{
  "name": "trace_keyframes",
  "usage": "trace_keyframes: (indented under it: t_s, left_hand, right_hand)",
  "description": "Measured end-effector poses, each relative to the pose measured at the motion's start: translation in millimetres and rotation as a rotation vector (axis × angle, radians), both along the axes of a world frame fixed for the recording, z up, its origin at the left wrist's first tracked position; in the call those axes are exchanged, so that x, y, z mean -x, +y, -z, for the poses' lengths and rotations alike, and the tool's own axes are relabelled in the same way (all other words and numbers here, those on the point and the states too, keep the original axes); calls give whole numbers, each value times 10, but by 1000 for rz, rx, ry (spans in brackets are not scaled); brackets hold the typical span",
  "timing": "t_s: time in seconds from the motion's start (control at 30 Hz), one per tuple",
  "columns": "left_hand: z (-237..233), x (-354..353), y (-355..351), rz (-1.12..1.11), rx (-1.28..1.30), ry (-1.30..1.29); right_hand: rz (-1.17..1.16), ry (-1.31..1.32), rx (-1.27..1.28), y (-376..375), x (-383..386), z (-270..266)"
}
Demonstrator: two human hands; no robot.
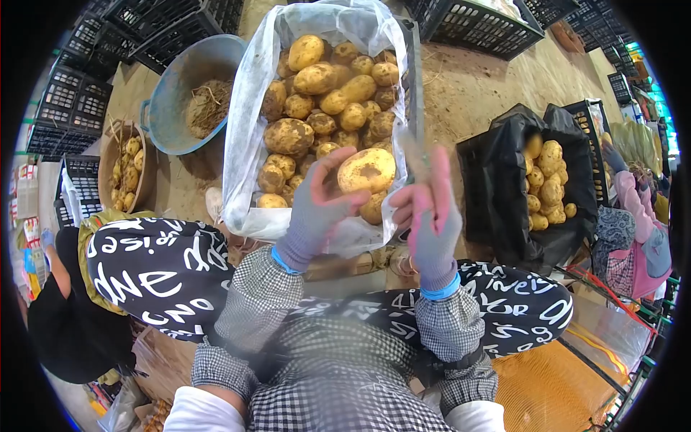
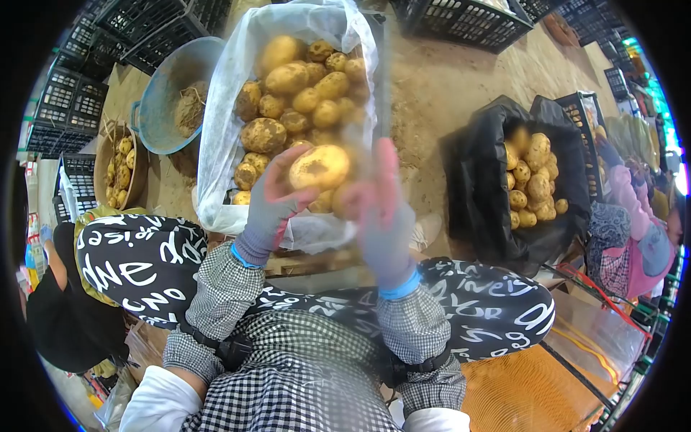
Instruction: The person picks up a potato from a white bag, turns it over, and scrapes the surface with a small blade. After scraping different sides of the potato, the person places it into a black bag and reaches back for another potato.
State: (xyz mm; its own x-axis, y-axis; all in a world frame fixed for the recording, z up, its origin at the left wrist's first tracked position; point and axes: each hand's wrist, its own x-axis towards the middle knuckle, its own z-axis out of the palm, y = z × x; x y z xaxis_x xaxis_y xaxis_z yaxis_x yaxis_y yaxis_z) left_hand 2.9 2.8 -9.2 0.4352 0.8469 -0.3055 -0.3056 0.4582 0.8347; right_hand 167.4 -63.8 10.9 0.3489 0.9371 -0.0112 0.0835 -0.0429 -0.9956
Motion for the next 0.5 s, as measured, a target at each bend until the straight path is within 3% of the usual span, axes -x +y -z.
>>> trace_keyframes:
  t_s: [0.13,0.37,0.47,0.5]
  left_hand:
    - [180,-20,-23,-17,-125,28]
    - [258,-25,-39,-44,-157,63]
    - [244,-8,-43,-38,-116,88]
    - [247,13,-49,-33,-103,108]
  right_hand:
    - [-243,-28,26,-55,77,97]
    - [-157,-76,9,-45,82,122]
    - [-255,-156,38,-61,89,135]
    - [-218,-55,43,-58,85,162]
